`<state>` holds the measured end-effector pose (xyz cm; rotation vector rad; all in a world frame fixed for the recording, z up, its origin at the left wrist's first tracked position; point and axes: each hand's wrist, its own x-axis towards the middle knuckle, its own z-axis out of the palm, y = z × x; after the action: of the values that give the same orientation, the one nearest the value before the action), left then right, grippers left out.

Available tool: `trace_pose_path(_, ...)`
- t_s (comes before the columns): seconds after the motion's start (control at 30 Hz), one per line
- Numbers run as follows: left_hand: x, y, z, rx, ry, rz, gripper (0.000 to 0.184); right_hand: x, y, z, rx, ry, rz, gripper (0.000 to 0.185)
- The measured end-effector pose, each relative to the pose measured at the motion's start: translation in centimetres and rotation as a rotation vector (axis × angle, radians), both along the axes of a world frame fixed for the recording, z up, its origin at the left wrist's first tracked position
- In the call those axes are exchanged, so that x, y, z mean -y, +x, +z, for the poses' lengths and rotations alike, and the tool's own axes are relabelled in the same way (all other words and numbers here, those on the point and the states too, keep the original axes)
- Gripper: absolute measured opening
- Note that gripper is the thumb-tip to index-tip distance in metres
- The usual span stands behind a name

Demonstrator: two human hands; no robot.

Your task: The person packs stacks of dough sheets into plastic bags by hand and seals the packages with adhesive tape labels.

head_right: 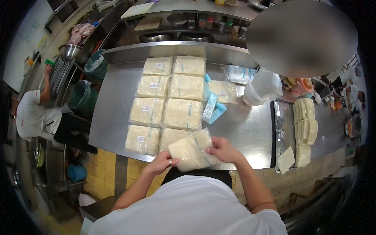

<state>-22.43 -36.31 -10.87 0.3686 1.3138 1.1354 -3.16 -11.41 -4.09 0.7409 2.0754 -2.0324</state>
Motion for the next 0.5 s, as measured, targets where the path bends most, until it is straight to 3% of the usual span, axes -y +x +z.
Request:
trace_pose_path(0.03,0.0,-0.6,1.5,-0.007,0.087,0.018,0.037,-0.9,-0.7,3.4,-0.058,-0.046,0.035,0.025)
trace_pose_path(0.1,-1.6,-1.8,5.0,-0.008,0.282,0.013,0.041,-2.1,-2.2,7.3,-0.032,0.136,0.277,0.024)
trace_pose_path(0.2,-6.8,-1.4,6.3,-0.150,0.295,-0.298,0.044,-3.8,-4.5,9.3,0.057,0.537,0.502,0.029)
trace_pose_path(0.23,-8.5,0.2,7.1,-0.240,0.298,-0.224,0.039,-3.9,-4.9,9.1,0.014,0.594,0.416,0.032)
trace_pose_path(0.27,-10.0,1.5,6.6,-0.119,0.288,-0.104,0.038,-4.3,-4.6,8.5,-0.035,0.650,0.340,0.034)
trace_pose_path(0.33,-12.3,3.3,4.8,0.128,0.235,0.150,0.035,-5.7,-2.6,6.7,-0.085,0.555,-0.051,0.041)
trace_pose_path(0.47,-14.2,5.3,3.7,0.524,0.290,0.286,0.046,-6.5,4.2,1.0,-0.119,0.437,-0.659,0.061)
trace_pose_path(0.5,-14.6,6.0,3.4,0.616,0.307,0.303,0.047,-6.1,6.4,-0.7,-0.063,0.242,-0.680,0.066)
